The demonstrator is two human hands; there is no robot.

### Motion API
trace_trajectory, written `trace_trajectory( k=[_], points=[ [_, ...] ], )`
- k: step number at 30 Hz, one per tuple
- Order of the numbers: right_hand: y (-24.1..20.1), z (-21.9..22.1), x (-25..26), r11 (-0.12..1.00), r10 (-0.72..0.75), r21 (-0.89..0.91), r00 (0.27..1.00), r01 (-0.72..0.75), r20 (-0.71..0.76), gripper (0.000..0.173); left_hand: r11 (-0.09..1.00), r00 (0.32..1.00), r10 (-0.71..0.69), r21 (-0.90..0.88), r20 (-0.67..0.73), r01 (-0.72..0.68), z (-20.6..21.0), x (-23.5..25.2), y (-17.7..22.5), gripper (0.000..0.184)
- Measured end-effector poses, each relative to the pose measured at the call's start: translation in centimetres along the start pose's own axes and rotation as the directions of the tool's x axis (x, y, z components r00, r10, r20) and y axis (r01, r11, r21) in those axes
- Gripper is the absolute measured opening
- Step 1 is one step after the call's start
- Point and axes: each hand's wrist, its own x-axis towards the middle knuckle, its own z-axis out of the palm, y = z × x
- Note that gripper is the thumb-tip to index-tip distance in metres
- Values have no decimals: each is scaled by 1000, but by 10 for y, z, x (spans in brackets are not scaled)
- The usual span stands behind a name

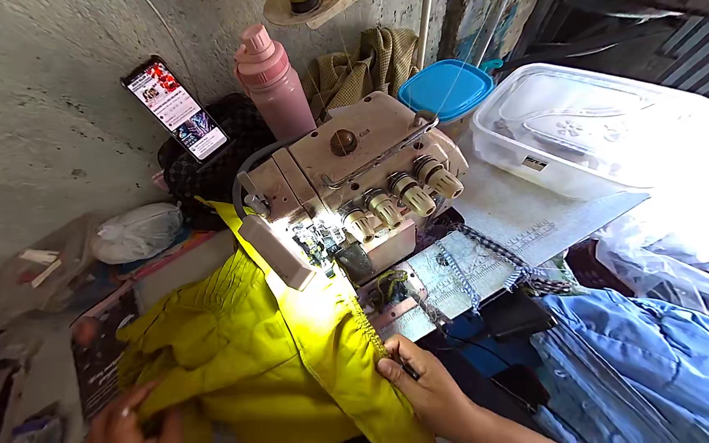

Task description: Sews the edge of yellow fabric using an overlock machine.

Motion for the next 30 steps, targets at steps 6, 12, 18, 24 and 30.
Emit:
trace_trajectory(
  k=[6,12,18,24,30],
  points=[
    [13,1,0,999,9,-39,997,-12,-73,21,888,931,358,-280,-76,-364,14,27,107,30],
    [9,-1,-7,992,-119,-53,991,116,-57,24,864,889,448,-208,-95,-458,76,10,169,29],
    [11,2,-4,990,-131,-62,990,128,-44,24,848,889,447,-272,-93,-455,75,19,162,27],
    [14,4,-5,987,-149,-73,988,146,-45,25,833,891,442,-320,-104,-451,77,24,160,24],
    [15,5,-4,984,-164,-81,985,160,-57,24,831,897,433,-348,-88,-435,76,27,159,24]
  ],
)
